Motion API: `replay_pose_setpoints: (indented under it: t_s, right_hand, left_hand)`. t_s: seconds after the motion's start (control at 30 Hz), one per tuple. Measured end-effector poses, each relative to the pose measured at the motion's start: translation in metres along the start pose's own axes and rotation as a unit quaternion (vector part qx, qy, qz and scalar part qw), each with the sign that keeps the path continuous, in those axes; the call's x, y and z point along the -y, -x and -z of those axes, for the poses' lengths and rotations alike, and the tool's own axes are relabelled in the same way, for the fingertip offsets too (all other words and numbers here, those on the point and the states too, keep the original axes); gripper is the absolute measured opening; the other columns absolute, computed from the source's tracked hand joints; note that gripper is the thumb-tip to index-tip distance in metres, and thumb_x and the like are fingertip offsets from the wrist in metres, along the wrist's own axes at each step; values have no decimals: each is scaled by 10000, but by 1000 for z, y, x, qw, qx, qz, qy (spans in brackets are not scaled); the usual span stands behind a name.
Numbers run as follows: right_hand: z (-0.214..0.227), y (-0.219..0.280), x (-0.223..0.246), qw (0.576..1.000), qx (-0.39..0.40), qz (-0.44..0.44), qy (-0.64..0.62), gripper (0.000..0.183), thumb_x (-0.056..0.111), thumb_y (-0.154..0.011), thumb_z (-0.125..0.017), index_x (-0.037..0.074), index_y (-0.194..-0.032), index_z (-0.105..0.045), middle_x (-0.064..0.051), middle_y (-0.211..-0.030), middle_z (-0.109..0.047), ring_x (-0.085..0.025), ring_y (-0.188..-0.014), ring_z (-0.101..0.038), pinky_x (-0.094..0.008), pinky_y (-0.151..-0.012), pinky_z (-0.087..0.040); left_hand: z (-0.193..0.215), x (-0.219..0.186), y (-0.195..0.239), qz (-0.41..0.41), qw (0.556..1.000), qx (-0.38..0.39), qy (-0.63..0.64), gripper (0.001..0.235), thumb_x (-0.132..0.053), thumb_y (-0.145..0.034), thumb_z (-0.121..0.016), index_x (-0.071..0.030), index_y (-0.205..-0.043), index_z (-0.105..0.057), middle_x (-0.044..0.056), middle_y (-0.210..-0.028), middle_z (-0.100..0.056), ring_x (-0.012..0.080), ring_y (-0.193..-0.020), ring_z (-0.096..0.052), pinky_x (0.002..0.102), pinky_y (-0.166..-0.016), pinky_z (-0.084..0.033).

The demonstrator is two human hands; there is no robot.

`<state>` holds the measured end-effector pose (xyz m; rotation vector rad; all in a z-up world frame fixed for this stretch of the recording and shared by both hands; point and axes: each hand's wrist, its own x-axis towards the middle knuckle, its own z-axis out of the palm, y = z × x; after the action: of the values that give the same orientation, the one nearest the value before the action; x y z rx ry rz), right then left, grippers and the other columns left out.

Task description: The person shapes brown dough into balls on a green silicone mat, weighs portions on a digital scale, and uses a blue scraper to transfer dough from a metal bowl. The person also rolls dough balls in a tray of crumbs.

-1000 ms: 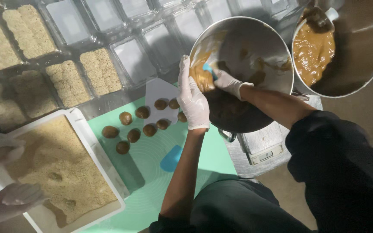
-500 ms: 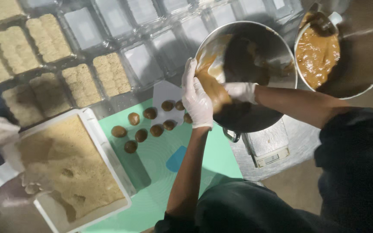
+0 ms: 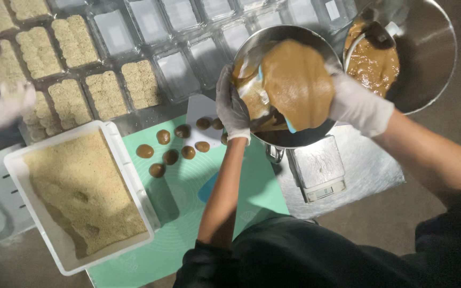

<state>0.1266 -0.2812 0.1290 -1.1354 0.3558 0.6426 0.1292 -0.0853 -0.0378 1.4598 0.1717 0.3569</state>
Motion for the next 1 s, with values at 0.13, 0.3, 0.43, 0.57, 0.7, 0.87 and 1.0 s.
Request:
replay_pose_setpoints:
  t_s: [0.13, 0.3, 0.43, 0.57, 0.7, 0.87, 1.0]
  right_hand:
    - [-27, 75, 64, 989, -126, 42, 67, 374, 184, -958, -613, 140, -1329, -632, -31, -1209, -716, -175, -1066, -707, -369, -907, -580]
    - [-15, 136, 23, 951, -188, 196, 144, 377, 127, -874, -644, 86, -1249, -644, -79, -1132, -702, -221, -1016, -686, -389, -862, -569]
    - [7, 197, 15, 859, -282, 314, 290, 379, 81, -807, -669, 43, -1184, -654, -118, -1071, -691, -258, -977, -669, -406, -827, -561]
    - [1, 158, -102, 759, -201, 373, 494, 382, 34, -741, -693, 0, -1120, -664, -156, -1009, -679, -294, -937, -653, -422, -791, -552]
    - [-64, 112, -221, 665, 66, 136, 731, 605, 423, -586, -928, 98, -1046, -708, -141, -886, -706, -331, -795, -687, -440, -778, -570]
    - [-89, 96, -280, 548, 103, 384, 736, 354, 308, -830, -730, 45, -1060, -667, -143, -1027, -701, -317, -903, -705, -421, -750, -587]
    - [-71, 89, -289, 397, 123, 267, 870, 245, 152, -846, -660, 14, -1046, -690, -126, -906, -709, -249, -774, -706, -362, -671, -584]
  left_hand:
    - [5, -19, -9, -20, 999, 10, -26, 346, -174, -1107, -473, -1, -1360, -635, 172, -1445, -612, 293, -1388, -572, 404, -1199, -439]
    - [18, -76, 12, -40, 998, 39, 37, 399, -183, -1121, -438, -2, -1462, -536, 188, -1551, -513, 311, -1479, -474, 394, -1274, -345]
    - [32, -105, 80, 37, 959, 130, 250, 510, -315, -1160, -398, 17, -1537, -484, 196, -1595, -504, 320, -1516, -463, 425, -1320, -308]
    - [72, -84, 175, 453, 653, 157, 586, 811, -667, -1007, -336, -134, -1619, -328, 82, -1620, -426, 288, -1477, -422, 563, -1237, -243]
    - [165, -60, 241, 480, 585, 159, 634, 991, -858, -891, -335, -132, -1563, -388, 169, -1577, -422, 357, -1403, -418, 729, -1143, -205]
    - [223, 2, 283, 503, 553, 92, 658, 965, -805, -811, -397, -108, -1478, -435, 152, -1509, -485, 354, -1396, -447, 681, -1094, -369]
    - [232, 77, 297, 553, 685, 73, 469, 503, -430, -1071, -501, -64, -1414, -548, 167, -1474, -566, 321, -1344, -552, 538, -1089, -480]
